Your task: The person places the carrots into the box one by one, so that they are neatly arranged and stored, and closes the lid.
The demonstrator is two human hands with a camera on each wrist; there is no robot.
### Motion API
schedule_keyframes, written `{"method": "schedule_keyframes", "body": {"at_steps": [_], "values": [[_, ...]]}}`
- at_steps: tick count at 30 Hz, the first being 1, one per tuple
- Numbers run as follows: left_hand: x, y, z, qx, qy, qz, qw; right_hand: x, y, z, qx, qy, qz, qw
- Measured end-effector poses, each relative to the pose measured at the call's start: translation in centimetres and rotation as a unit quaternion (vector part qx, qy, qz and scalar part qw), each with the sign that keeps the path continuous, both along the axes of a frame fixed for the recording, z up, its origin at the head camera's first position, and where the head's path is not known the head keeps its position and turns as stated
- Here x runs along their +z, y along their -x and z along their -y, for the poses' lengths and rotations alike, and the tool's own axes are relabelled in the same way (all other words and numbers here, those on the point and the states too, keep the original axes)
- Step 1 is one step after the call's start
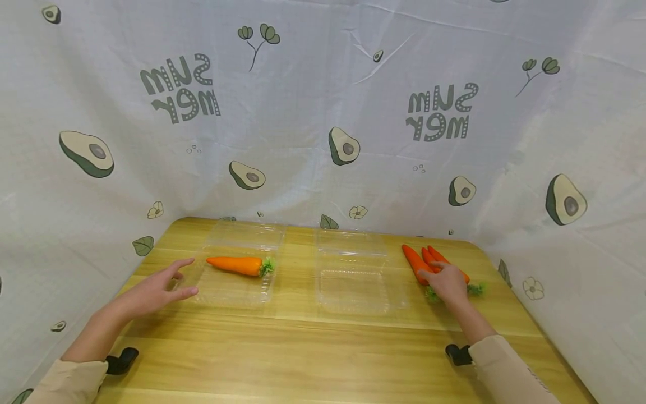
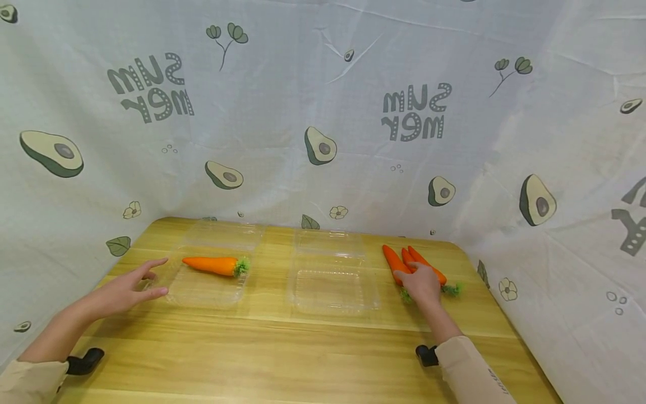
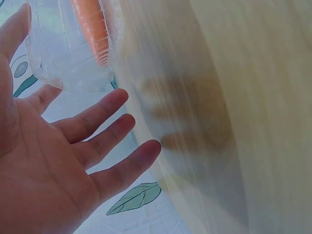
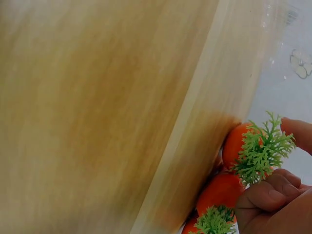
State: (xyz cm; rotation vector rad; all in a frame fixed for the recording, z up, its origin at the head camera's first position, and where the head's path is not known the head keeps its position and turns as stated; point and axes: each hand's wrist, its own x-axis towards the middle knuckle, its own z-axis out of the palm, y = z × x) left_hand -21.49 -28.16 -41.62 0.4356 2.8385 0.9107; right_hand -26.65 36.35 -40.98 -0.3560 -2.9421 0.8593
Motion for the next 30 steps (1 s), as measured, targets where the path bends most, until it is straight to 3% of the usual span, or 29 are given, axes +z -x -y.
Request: {"method": "schedule_keyframes", "body": {"at_steps": [14,30], "values": [[-0.01,0.02,0.02,0.005,-0.006,0.006,0.9999,-0.24,0.36,-0.02,-0.012,-0.040,0.002,0.9991],[-0.17,0.07,0.08,0.002,-0.007,0.001,1.0000,0.03,-0.07,-0.28,0.018,-0.065,0.018,0.9975]]}}
